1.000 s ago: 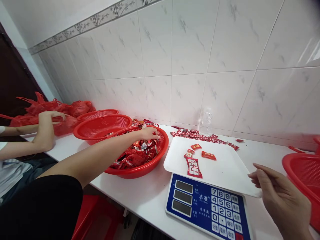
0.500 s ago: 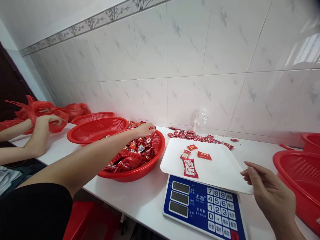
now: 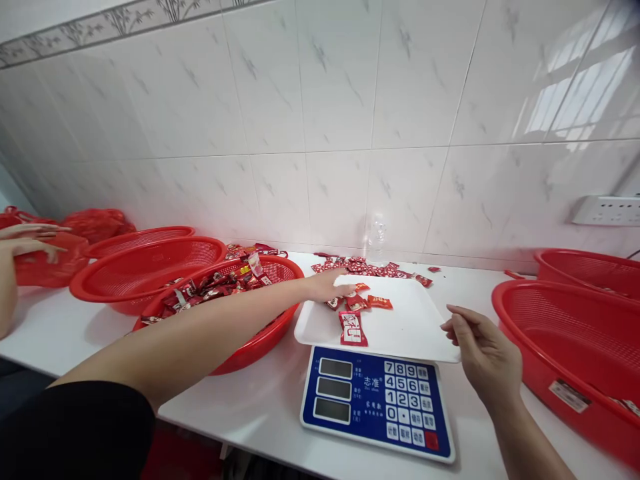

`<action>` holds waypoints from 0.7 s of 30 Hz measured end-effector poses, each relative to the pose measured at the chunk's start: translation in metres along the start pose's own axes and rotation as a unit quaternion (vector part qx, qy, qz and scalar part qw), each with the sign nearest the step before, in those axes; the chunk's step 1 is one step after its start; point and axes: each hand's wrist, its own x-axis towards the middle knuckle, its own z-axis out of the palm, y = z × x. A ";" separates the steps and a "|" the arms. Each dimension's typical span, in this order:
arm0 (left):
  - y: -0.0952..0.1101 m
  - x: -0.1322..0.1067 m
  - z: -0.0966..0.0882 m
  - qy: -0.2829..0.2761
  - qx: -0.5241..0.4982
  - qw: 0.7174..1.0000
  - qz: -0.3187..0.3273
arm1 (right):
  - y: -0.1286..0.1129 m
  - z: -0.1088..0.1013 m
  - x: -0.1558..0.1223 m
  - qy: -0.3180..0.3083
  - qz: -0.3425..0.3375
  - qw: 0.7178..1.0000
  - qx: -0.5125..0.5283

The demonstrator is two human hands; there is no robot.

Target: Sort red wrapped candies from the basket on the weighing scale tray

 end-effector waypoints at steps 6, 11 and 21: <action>0.027 -0.006 0.041 -0.085 0.063 0.991 0.084 | -0.001 0.000 -0.001 -0.001 -0.001 1.000 0.016; 0.046 0.007 0.058 -0.040 0.063 0.992 0.102 | -0.003 0.000 0.000 -0.001 -0.006 1.000 0.004; 0.045 0.047 0.055 -0.025 0.015 0.994 0.108 | -0.002 0.000 0.002 -0.004 -0.017 1.000 -0.009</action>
